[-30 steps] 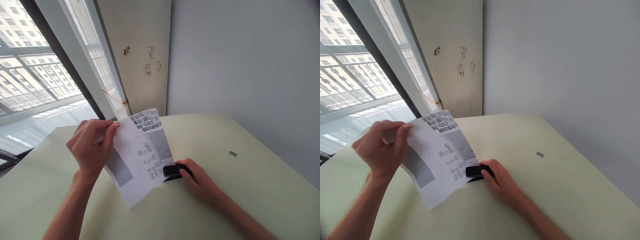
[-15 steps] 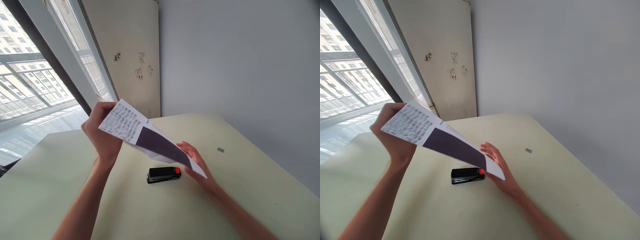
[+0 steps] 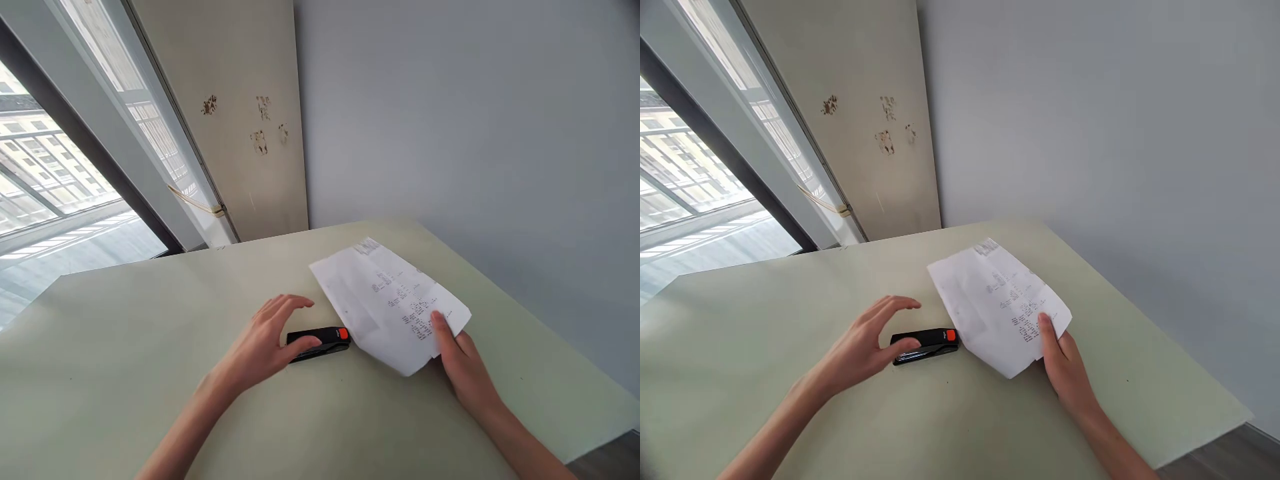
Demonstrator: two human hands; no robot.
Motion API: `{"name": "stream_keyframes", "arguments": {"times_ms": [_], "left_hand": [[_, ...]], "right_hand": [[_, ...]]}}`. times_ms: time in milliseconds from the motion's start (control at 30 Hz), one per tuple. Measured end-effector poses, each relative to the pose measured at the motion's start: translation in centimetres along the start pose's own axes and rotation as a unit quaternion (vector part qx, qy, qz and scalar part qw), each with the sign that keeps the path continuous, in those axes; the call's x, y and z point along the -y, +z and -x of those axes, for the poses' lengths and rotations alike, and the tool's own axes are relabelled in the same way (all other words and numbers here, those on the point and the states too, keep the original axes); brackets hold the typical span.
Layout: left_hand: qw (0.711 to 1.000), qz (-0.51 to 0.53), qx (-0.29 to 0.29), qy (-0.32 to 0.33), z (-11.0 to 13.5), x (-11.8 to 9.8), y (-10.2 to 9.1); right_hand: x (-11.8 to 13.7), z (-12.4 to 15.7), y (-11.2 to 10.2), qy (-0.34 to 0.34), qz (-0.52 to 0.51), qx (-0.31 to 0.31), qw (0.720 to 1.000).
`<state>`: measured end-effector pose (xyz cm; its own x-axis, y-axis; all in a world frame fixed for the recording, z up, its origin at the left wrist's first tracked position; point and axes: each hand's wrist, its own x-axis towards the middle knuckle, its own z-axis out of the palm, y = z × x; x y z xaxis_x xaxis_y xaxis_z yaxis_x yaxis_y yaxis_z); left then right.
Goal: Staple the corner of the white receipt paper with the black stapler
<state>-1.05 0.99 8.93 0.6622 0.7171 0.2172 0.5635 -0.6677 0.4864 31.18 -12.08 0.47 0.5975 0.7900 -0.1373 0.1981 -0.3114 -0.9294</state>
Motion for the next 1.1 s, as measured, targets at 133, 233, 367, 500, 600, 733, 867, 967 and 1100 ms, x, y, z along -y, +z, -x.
{"name": "stream_keyframes", "arguments": {"times_ms": [133, 233, 367, 500, 600, 733, 867, 967, 1100], "left_hand": [[0.999, 0.020, 0.031, -0.025, 0.9, 0.0, 1.7], [0.998, 0.019, 0.054, -0.008, 1.3, 0.4, 1.9], [0.999, -0.012, 0.045, 0.005, 2.6, 1.3, 2.0], [0.999, -0.035, -0.012, -0.014, 4.1, 2.3, 2.1], [0.997, -0.029, -0.041, -0.060, 4.7, 2.9, 2.3], [0.992, 0.013, -0.036, -0.120, 5.3, 3.8, 2.8], [0.988, 0.031, -0.021, -0.152, 6.0, 4.7, 3.5], [0.986, 0.028, -0.036, -0.161, 6.9, 5.2, 3.7], [0.983, 0.036, -0.063, -0.166, 7.9, 5.2, 3.4]], "right_hand": [[-0.1, 1.4, -0.9, 0.012, 0.006, 0.010, 1.000], [0.8, 2.0, -1.5, 0.077, 0.015, 0.038, 0.996], [1.2, 2.7, -2.7, 0.154, -0.013, 0.121, 0.980], [0.1, 4.3, -3.7, 0.172, 0.019, 0.173, 0.970], [-0.3, 6.1, -4.1, 0.134, 0.118, 0.181, 0.967], [0.1, 7.0, -3.8, -0.044, 0.212, 0.119, 0.969], [-0.9, 6.0, -2.2, -0.242, 0.286, 0.089, 0.923], [-2.6, 5.5, -1.0, -0.327, 0.353, 0.084, 0.873], [-4.1, 6.0, -0.3, -0.369, 0.408, 0.095, 0.830]]}}
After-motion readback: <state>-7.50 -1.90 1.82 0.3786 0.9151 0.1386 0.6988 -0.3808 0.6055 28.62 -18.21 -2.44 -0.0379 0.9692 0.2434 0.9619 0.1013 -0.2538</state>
